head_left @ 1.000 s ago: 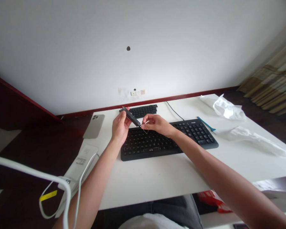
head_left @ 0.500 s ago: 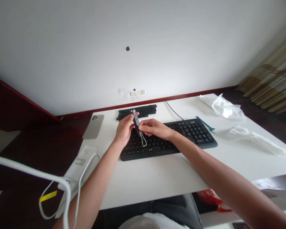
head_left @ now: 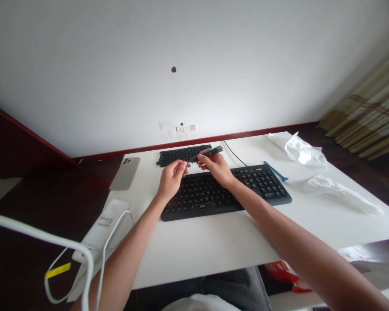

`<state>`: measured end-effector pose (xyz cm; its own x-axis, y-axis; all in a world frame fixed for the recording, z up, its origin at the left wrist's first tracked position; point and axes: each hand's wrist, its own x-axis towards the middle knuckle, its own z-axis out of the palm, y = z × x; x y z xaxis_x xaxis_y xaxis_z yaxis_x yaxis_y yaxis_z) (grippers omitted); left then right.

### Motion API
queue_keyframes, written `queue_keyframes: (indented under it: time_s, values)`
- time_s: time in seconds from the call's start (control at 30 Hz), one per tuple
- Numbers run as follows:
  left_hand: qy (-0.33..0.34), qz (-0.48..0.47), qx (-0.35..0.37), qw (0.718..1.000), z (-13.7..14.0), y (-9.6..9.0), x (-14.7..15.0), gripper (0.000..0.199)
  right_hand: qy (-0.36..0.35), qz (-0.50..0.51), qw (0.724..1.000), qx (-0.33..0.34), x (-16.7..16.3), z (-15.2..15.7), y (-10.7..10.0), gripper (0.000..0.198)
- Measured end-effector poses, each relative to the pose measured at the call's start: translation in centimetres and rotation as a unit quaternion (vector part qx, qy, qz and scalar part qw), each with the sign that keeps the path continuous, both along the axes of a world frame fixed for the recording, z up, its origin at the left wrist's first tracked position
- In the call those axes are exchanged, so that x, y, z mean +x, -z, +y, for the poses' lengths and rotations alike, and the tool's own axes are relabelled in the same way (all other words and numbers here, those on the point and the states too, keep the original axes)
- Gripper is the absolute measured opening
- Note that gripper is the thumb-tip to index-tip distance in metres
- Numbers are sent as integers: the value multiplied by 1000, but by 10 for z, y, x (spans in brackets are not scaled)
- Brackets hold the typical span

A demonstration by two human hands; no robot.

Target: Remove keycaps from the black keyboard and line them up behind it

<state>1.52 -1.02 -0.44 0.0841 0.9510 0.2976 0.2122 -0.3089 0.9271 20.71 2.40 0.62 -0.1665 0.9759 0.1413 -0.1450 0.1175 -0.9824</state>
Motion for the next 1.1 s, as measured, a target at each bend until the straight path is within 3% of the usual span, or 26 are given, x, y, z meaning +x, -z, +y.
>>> queue_keyframes:
  time_s: [0.27, 0.6, 0.87, 1.1]
  values:
    - [-24, 43, 13, 999, -2, -5, -1, 44, -37, 57, 997, -43, 2, 0, 3, 37]
    - [9, -30, -16, 999, 3, 2, 0, 45, -64, 81, 993, -59, 3, -2, 3, 40]
    - [9, 16, -2, 1000, -4, -2, 4, 43, -86, 9, 996, -12, 3, -5, -7, 36]
    - [-34, 106, 36, 993, -9, -2, 10, 26, 35, -82, 991, 104, 38, -9, -30, 31]
